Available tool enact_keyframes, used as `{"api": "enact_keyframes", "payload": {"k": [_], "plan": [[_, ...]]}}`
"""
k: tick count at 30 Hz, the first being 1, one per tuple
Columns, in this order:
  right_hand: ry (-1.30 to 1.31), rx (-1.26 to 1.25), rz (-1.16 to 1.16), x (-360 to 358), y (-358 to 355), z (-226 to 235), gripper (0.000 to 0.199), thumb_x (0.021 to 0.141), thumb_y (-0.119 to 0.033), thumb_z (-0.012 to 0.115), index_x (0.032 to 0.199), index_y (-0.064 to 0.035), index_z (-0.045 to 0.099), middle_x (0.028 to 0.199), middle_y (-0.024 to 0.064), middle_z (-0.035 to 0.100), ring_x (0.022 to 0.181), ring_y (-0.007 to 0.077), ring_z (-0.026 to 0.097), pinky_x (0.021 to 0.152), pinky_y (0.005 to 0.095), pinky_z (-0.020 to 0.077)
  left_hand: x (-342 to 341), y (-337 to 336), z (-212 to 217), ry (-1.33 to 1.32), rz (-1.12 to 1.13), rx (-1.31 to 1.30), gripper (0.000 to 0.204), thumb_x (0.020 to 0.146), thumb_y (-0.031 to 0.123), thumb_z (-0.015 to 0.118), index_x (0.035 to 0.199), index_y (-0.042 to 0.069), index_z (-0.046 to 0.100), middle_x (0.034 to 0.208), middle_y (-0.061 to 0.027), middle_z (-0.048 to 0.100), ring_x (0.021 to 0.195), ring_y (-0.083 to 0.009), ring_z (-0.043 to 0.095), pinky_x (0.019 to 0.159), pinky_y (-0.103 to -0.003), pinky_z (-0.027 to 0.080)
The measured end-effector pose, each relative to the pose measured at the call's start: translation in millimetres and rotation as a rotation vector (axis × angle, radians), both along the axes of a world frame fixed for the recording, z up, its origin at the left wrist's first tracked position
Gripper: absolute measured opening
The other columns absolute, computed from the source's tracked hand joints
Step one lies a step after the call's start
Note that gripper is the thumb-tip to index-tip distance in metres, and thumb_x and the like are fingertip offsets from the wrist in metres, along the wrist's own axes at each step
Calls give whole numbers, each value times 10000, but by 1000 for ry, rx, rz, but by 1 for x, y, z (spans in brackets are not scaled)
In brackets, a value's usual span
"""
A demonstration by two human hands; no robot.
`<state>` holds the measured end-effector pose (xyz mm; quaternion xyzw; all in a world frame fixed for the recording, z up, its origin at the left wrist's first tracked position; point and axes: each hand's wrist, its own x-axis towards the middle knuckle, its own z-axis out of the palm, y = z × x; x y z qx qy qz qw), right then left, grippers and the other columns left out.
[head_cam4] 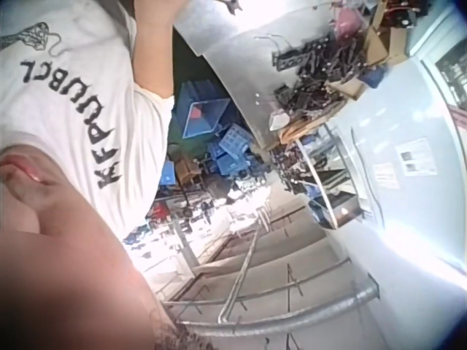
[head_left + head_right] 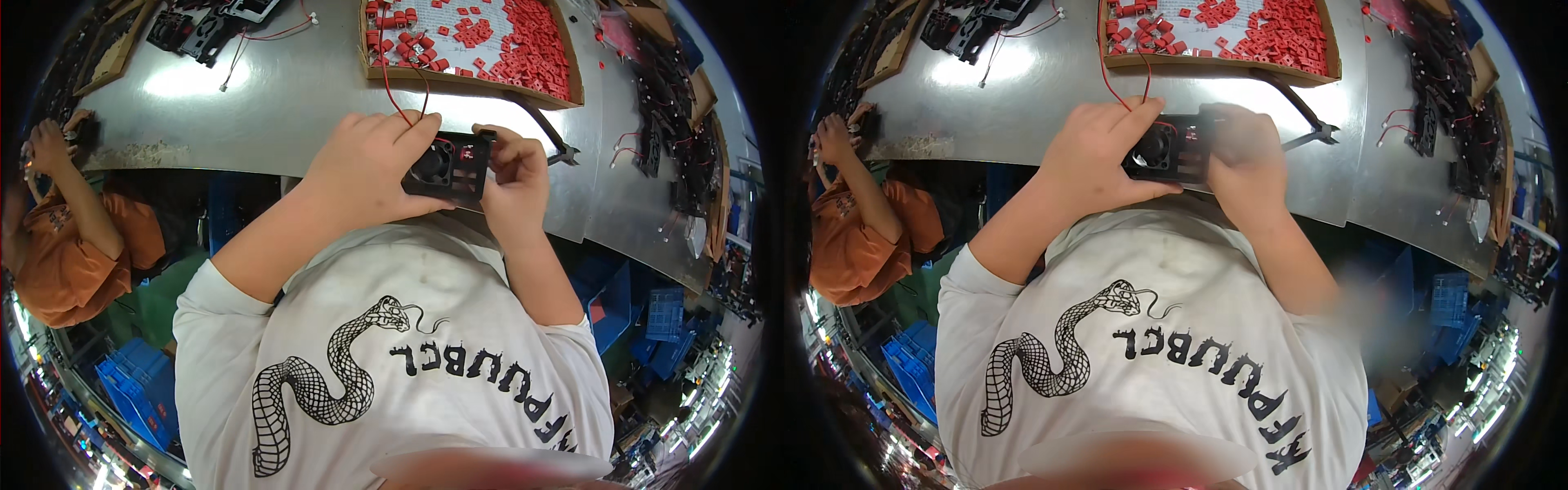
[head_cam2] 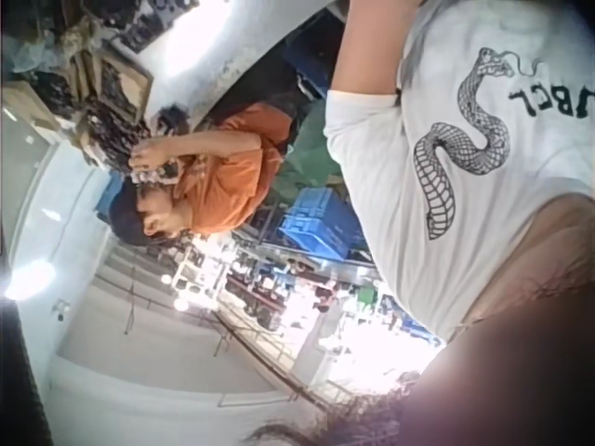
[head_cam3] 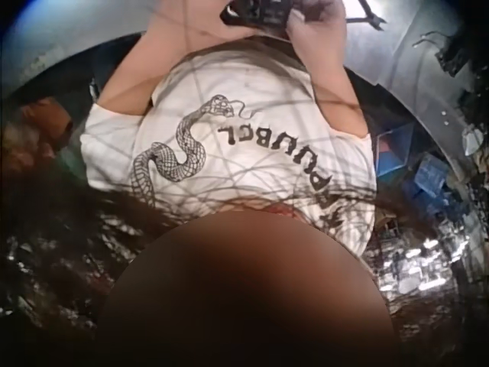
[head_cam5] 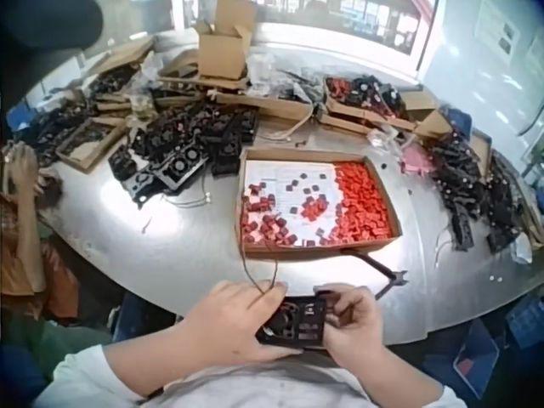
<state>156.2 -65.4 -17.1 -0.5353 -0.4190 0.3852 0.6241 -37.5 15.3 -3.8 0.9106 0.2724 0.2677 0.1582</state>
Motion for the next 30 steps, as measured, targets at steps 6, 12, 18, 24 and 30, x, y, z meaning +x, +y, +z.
{"api": "enact_keyframes", "payload": {"k": [6,12,18,24,30], "plan": [[-854,-351,155,20,2,-6,193,864,-12,599,1055,-33,618,1018,137,624,936,309,661,840,403,536,-3,7,-2,94,-4,-20,862,690,628,812,1288,40,616,1064,-122,695,943,-297,670,866,-404,474],[-559,-313,69,27,-1,-22,256,882,-79,638,1133,-49,598,1050,137,666,965,331,657,827,406,531,2,10,-5,150,-13,-34,838,723,618,793,1318,57,611,1053,-114,699,952,-292,667,870,-405,476],[70,-454,249,46,2,8,382,826,-101,735,1191,-68,626,1187,127,678,992,297,651,875,395,529,3,12,0,273,7,-6,834,711,589,820,1338,79,615,1035,-91,690,968,-270,648,893,-402,458],[-1126,-83,171,25,12,32,143,799,-50,785,939,-53,759,1204,90,666,1022,234,623,812,312,512,7,10,1,291,-15,7,817,723,565,822,1354,94,606,1070,-78,686,994,-268,642,901,-401,454],[-999,-11,230,29,23,23,143,799,-71,795,939,-49,775,1179,83,675,1010,250,612,842,365,508,9,7,1,266,-1,46,776,744,578,793,1309,80,609,1031,-81,685,899,-270,655,827,-411,475]]}}
